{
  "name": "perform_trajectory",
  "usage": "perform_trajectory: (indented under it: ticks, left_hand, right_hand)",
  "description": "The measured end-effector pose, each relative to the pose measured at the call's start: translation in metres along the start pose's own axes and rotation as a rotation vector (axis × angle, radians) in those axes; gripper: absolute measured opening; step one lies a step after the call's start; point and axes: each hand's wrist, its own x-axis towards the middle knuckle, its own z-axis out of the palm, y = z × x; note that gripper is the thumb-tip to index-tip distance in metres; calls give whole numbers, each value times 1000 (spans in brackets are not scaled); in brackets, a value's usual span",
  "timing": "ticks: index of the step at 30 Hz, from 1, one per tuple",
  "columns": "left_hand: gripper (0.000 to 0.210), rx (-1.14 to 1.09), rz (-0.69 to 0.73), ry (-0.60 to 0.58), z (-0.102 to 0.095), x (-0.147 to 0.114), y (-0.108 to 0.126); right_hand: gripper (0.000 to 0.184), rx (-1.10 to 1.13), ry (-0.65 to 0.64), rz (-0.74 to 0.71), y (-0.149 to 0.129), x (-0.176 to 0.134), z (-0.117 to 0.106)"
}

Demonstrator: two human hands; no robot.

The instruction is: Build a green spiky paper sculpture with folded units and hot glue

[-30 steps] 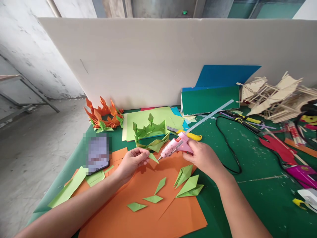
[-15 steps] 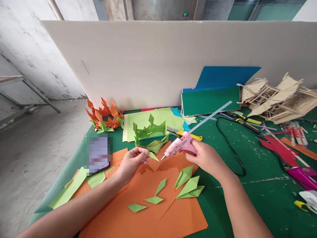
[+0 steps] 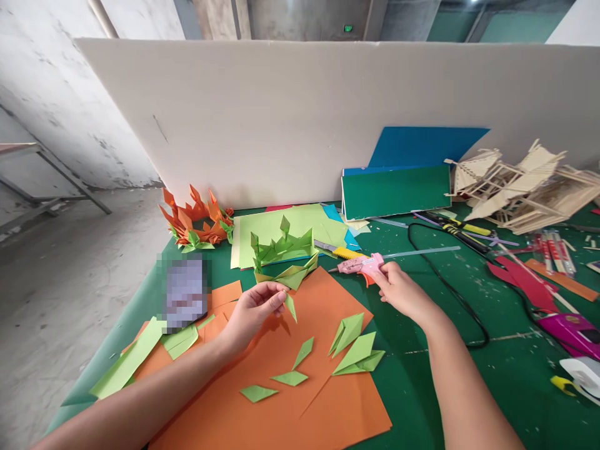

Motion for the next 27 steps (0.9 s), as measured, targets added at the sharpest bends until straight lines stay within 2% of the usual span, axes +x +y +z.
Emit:
perform_trajectory:
  ticks: [2,4,6,7,9,11,13,15,18,22,24,27]
  left_hand:
    - [35,9,4,0,-1,0,-1]
    - [35,6,21,-10,-1,-1,-3]
    - [35,-10,57,-26,-1,-1,-4]
    - [34,-19,75,-38,-1,-2,-5]
    - [33,-29,103,-60,-1,-2,-6]
    - [34,-35,115,-78,-1,-3,-7]
    - [36,-47,124,-89,-2,-3,-8]
    - [37,-66,128,-93,-3,-3,-8]
    - [38,-84,123,-66,-3,-2,-7]
    - [32,-75,162,22,-2,-3,-3]
    - [34,-42,138,33,-2,-3,-3]
    - [44,-22,29,-13,-2,-3,-5]
  right_hand:
    - [50,-179,76,-28,-1,-2,-2]
    - [44,-298,216,-115,-10,-7,-3]
    - [36,-233,308,-229,-28,-15,-2]
    - [33,-130,268,-283,-40,-21,0]
    - [30,59,105,-430,-68,-33,9]
    - [24,108,-82,-526,-96,-44,19]
    - [22,111,-229,-516,-118,-53,28]
    - [22,100,-323,-520,-133,-56,33]
    - [19,78,-376,-553,-144,-50,31]
    - [17,180,-309,-557,-148,-31,25]
    - [18,298,-297,-485,-147,-22,25]
    - [21,455,-405,-324,-144,-14,30]
